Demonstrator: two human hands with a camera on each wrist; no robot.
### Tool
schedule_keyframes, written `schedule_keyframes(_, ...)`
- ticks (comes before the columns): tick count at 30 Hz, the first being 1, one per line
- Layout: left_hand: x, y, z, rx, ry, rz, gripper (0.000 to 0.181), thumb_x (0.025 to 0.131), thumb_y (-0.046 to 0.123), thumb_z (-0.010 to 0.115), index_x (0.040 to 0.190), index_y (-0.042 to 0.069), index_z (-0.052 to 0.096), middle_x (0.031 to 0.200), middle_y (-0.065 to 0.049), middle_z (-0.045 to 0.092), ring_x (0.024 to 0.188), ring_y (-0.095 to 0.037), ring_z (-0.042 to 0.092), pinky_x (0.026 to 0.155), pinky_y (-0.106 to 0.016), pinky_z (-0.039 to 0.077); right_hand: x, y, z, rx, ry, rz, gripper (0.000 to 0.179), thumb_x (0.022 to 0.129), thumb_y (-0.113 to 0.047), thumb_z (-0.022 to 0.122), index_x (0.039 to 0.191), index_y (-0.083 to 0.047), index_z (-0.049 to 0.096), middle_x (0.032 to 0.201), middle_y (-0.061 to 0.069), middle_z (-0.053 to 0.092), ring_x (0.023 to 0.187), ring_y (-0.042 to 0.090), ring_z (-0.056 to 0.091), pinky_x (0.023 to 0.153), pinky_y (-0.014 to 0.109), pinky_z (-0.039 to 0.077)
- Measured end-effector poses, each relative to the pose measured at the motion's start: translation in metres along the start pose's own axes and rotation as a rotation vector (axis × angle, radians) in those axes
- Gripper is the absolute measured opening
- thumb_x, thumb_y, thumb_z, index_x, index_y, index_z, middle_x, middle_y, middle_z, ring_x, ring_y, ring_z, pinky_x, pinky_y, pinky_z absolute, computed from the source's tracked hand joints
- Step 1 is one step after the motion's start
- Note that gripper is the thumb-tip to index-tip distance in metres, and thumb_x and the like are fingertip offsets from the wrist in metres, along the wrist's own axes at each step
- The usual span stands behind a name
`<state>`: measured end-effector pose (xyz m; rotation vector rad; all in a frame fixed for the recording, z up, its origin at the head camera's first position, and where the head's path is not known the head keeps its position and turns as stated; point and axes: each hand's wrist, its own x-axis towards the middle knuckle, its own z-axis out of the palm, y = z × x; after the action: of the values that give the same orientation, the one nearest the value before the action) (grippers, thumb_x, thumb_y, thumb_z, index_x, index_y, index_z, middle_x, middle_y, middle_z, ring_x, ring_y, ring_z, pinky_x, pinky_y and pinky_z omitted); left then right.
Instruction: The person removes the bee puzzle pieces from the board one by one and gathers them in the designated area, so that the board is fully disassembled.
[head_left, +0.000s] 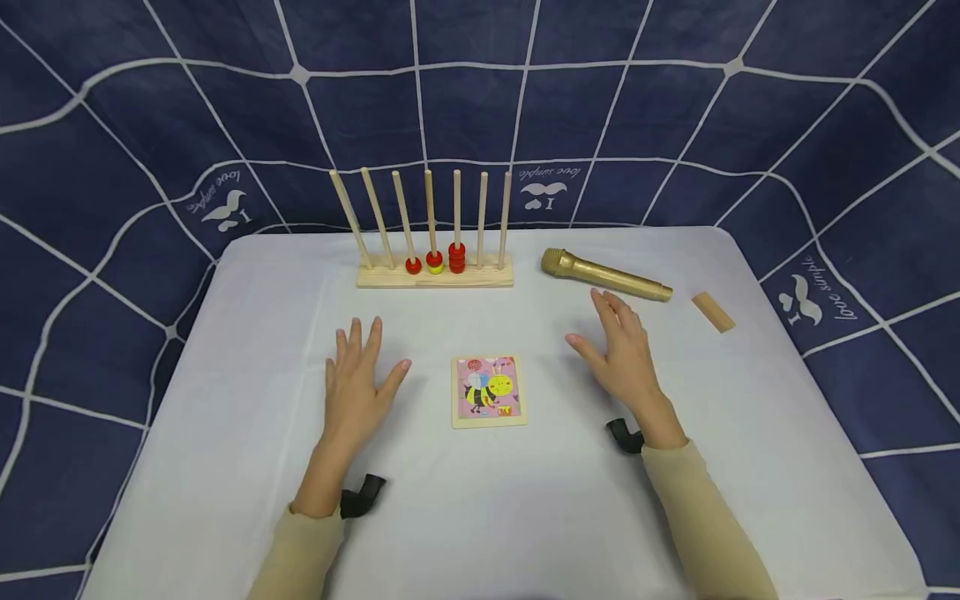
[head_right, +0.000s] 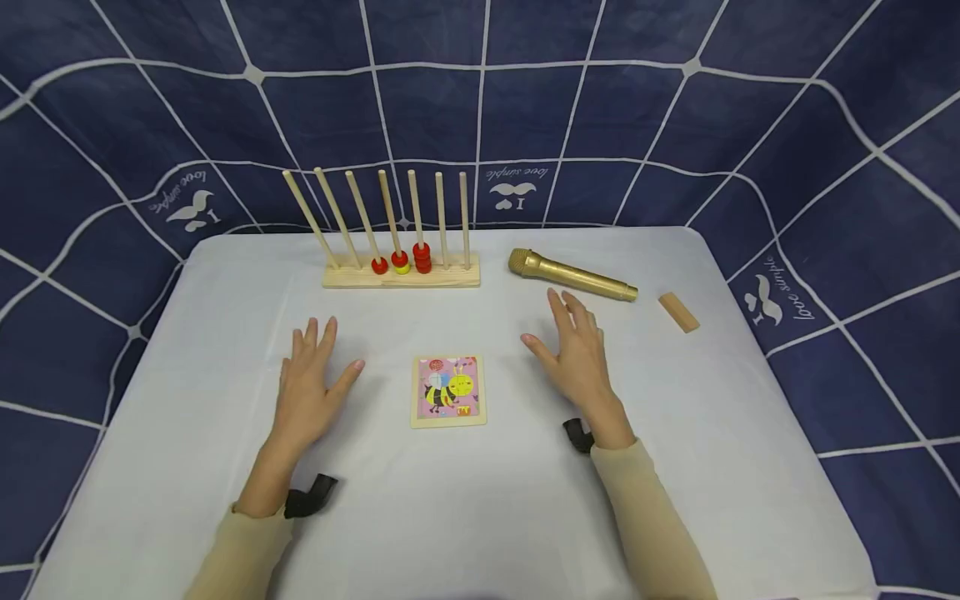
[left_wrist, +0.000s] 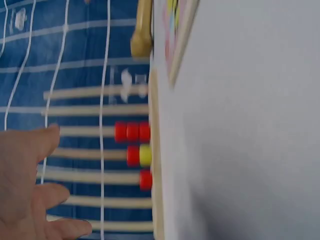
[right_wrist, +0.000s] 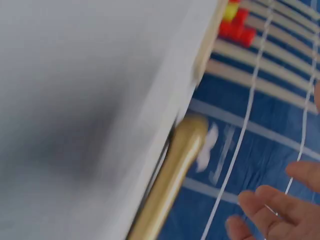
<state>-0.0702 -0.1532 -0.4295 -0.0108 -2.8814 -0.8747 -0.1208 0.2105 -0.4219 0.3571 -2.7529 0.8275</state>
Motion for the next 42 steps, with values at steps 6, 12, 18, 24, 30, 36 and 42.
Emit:
schedule_keyframes(6, -0.018, 0.028, 0.028, -0.207, 0.014, -0.014, 0.071, 0.094, 0.033, 0.065, 0.151, 0.005, 0.035, 0.16, -0.022, 0.023, 0.149, -0.043, 0.014, 0.114, -0.065, 0.019, 0.001, -0.038, 0.021, 0.293, -0.014, 0.042, 0.056, 0.089, -0.021, 0.072, 0.14, -0.004, 0.053, 0.123, 0.019, 0.055, 0.101, 0.03, 0.056, 0.081, 0.043, 0.049)
schedule_keyframes(12, -0.035, 0.04, 0.058, -0.299, 0.045, 0.017, 0.059, 0.091, 0.021, 0.07, 0.142, 0.0, 0.049, 0.154, -0.021, 0.037, 0.147, -0.041, 0.025, 0.114, -0.059, 0.026, 0.002, -0.061, 0.042, 0.476, -0.151, 0.068, 0.045, 0.09, -0.016, 0.071, 0.132, -0.004, 0.059, 0.115, 0.021, 0.061, 0.096, 0.026, 0.06, 0.078, 0.036, 0.051)
schedule_keyframes(18, -0.043, 0.034, 0.075, -0.313, 0.025, 0.023, 0.051, 0.088, 0.016, 0.072, 0.134, -0.001, 0.058, 0.149, -0.022, 0.043, 0.145, -0.043, 0.027, 0.116, -0.061, 0.022, 0.003, -0.071, 0.06, 0.554, -0.205, 0.049, 0.042, 0.09, -0.015, 0.07, 0.129, -0.003, 0.061, 0.115, 0.022, 0.061, 0.094, 0.026, 0.061, 0.079, 0.035, 0.052)
schedule_keyframes(24, -0.045, 0.029, 0.079, -0.278, -0.022, 0.05, 0.047, 0.088, 0.018, 0.072, 0.13, 0.001, 0.062, 0.149, -0.024, 0.042, 0.146, -0.045, 0.024, 0.116, -0.062, 0.016, 0.005, -0.073, 0.071, 0.554, -0.233, 0.052, 0.042, 0.091, -0.017, 0.069, 0.129, -0.002, 0.061, 0.115, 0.021, 0.061, 0.09, 0.022, 0.059, 0.075, 0.025, 0.05)
schedule_keyframes(30, -0.046, 0.026, 0.08, -0.18, -0.069, 0.089, 0.049, 0.088, 0.021, 0.072, 0.132, 0.003, 0.061, 0.151, -0.023, 0.039, 0.147, -0.044, 0.021, 0.117, -0.06, 0.016, 0.007, -0.071, 0.081, 0.524, -0.254, 0.05, 0.041, 0.09, -0.016, 0.07, 0.128, -0.004, 0.062, 0.113, 0.019, 0.061, 0.083, 0.018, 0.057, 0.072, 0.021, 0.048)
schedule_keyframes(36, -0.047, 0.025, 0.08, -0.135, -0.075, 0.116, 0.049, 0.087, 0.02, 0.072, 0.132, 0.004, 0.061, 0.151, -0.021, 0.039, 0.146, -0.043, 0.022, 0.116, -0.06, 0.018, 0.01, -0.07, 0.092, 0.478, -0.277, 0.023, 0.039, 0.085, -0.009, 0.075, 0.123, -0.003, 0.066, 0.103, 0.016, 0.062, 0.074, 0.013, 0.053, 0.066, 0.02, 0.043)
schedule_keyframes(42, -0.047, 0.024, 0.08, -0.144, -0.062, 0.126, 0.049, 0.086, 0.02, 0.073, 0.131, 0.004, 0.061, 0.151, -0.022, 0.04, 0.146, -0.044, 0.023, 0.116, -0.06, 0.019, 0.013, -0.072, 0.101, 0.436, -0.292, -0.014, 0.036, 0.082, -0.009, 0.078, 0.116, -0.001, 0.07, 0.088, 0.009, 0.06, 0.07, 0.011, 0.049, 0.063, 0.019, 0.039)
